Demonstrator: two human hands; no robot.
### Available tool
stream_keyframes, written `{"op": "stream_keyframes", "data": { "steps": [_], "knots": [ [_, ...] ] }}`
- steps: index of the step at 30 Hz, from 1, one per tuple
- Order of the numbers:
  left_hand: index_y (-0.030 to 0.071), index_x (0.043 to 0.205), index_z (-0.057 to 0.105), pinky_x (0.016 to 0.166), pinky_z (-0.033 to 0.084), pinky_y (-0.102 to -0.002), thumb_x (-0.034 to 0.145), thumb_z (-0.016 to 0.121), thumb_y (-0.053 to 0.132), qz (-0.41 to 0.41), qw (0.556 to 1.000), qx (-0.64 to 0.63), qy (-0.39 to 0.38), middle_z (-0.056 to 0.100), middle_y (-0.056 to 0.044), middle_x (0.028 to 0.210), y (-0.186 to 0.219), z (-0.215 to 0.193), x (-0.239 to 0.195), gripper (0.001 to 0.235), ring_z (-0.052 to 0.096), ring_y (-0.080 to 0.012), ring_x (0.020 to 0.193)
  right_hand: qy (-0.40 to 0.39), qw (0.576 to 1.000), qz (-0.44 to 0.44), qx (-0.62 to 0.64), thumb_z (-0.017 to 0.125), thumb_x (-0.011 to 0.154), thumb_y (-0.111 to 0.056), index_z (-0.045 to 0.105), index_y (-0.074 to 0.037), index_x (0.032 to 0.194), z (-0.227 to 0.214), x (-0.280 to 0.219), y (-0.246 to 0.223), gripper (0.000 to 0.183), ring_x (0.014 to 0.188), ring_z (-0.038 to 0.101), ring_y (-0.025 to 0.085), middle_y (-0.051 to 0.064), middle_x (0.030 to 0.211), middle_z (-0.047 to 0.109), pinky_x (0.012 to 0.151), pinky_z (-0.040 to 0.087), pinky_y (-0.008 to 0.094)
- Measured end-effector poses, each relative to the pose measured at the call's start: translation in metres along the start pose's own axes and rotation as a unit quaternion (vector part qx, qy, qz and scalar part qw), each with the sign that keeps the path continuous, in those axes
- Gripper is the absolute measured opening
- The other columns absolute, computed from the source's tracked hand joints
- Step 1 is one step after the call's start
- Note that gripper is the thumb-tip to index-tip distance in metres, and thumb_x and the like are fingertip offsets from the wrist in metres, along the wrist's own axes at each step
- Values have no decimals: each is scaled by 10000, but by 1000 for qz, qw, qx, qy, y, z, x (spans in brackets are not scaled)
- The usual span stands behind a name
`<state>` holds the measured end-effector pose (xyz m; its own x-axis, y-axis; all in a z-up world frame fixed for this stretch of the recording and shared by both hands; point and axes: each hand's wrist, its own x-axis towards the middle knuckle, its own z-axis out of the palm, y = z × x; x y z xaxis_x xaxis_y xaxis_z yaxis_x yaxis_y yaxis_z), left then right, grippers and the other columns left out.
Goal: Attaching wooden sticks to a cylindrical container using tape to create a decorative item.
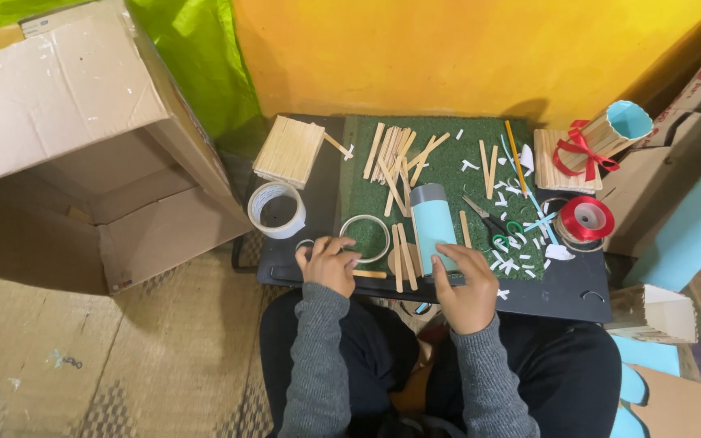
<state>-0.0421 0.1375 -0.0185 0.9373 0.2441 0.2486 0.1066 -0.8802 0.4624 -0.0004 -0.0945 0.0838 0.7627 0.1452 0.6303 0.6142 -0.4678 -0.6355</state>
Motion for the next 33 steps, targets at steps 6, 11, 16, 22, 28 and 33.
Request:
{"op": "stream_keyframes", "data": {
  "steps": [6, 11, 16, 22, 28, 33],
  "knots": [
    [283, 959, 796, 1126, 211, -489, 874, 788, 234, 108, 959, -176, 196, 755, 104, 905, 6, 1, 11, 98, 664, -135, 975, 4, 999, -27, 46, 784, 862, -34, 811, -75, 991, -1, 1, -4, 137, 852, 747, 281, 79, 914, 783, 684, 604, 359],
    [219, 953, 817, 1101, 344, -449, 791, 875, 229, 124, 913, -329, 208, 799, 22, 818, 20, -2, 5, 172, 757, -168, 783, -8, 995, -37, 89, 811, 841, -59, 810, -72, 976, 4, -1, -5, 136, 791, 743, 261, 75, 890, 789, 615, 592, 328],
    [200, 950, 830, 1062, 405, -451, 746, 908, 217, 105, 907, -347, 215, 791, 4, 757, 21, 0, 6, 219, 758, -176, 725, -45, 993, -37, 105, 815, 828, -54, 807, -50, 1005, 9, -2, -10, 177, 786, 752, 279, 103, 892, 791, 580, 605, 336],
    [214, 961, 825, 989, 432, -380, 730, 924, 235, 119, 896, -357, 235, 783, 32, 720, 26, -4, 6, 253, 755, -161, 691, -52, 989, -52, 126, 807, 824, -24, 806, -35, 997, 25, -9, -4, 173, 746, 743, 299, 103, 848, 784, 569, 600, 353],
    [237, 908, 818, 925, 417, -321, 741, 922, 262, 149, 893, -359, 224, 789, 68, 722, 42, -15, 4, 199, 741, -114, 663, -20, 988, -101, 116, 809, 813, 8, 806, -47, 1054, 30, -2, -24, 247, 720, 716, 271, 95, 838, 765, 575, 607, 338],
    [221, 894, 819, 888, 425, -306, 743, 925, 248, 161, 892, -359, 224, 779, 61, 700, 44, -10, 2, 187, 725, -120, 621, 5, 986, -144, 79, 802, 795, 49, 810, -30, 986, 34, -5, -21, 206, 743, 727, 277, 85, 839, 761, 599, 621, 334]
  ]
}}
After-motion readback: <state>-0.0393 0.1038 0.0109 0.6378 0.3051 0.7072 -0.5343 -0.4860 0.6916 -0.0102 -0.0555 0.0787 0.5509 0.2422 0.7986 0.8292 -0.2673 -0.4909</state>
